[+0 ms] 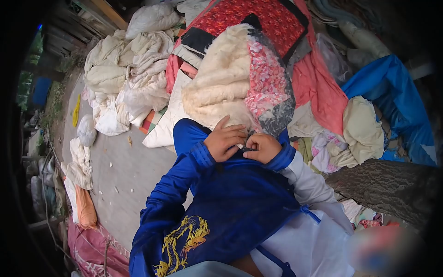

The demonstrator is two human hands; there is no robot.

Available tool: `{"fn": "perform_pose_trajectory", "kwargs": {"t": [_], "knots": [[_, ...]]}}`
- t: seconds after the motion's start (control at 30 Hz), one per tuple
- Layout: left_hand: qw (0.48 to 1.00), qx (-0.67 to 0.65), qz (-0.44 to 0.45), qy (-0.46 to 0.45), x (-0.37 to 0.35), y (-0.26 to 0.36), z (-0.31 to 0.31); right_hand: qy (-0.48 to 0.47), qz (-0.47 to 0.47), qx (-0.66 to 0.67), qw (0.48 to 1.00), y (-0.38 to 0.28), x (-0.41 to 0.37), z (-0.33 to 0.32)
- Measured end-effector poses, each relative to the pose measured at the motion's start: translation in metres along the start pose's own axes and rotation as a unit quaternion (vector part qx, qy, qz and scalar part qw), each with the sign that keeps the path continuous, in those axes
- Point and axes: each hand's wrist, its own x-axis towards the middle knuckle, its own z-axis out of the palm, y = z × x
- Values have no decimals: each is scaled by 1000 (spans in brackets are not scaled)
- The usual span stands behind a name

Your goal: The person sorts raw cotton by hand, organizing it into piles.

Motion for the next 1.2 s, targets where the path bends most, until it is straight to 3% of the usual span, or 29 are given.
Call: {"fn": "perform_pose_trajectory", "kwargs": {"t": [0.2, 0.3, 0.4, 0.5, 0.6, 0.8, 0.87, 1.0, 1.07, 1.1, 1.13, 1.17, 1.2], "knots": [[997, -35, 26, -69, 5, -4, 6, -83, 94, 137, 983, 21, -2, 2], [998, -23, 36, -35, 7, -10, 8, -84, 95, 74, 989, 20, -1, -7], [999, -49, 20, -3, 10, -19, 2, 5, 85, 101, 991, 13, -1, -9], [994, -113, 12, 6, 14, -22, -5, 100, -224, -52, 968, 1, 11, -12], [988, -152, 6, -8, 16, -22, -12, 73, -186, -32, 979, -9, 7, -11], [993, -114, -2, -29, 17, -24, -11, 22, 18, 43, 999, -10, 12, -3], [997, -66, 15, -38, 21, -16, -19, 41, -20, 45, 998, -14, 7, -8], [993, -113, 39, -17, 18, -12, -20, 73, -104, 31, 991, -14, -1, -10], [986, -162, 47, 6, 20, -14, -19, 98, -90, 50, 990, -21, -5, -15], [981, -174, -74, 42, 6, -33, -18, 110, -81, 60, 989, -22, -9, -18], [960, -185, -196, 80, -23, -65, -22, 211, -62, 115, 969, -5, -22, -35], [892, -266, -329, 156, -58, -98, -39, 279, -28, 210, 937, 19, -43, -62], [918, -227, -277, 169, -77, -113, -57, 272, -9, 277, 922, 11, -52, -84]]}}
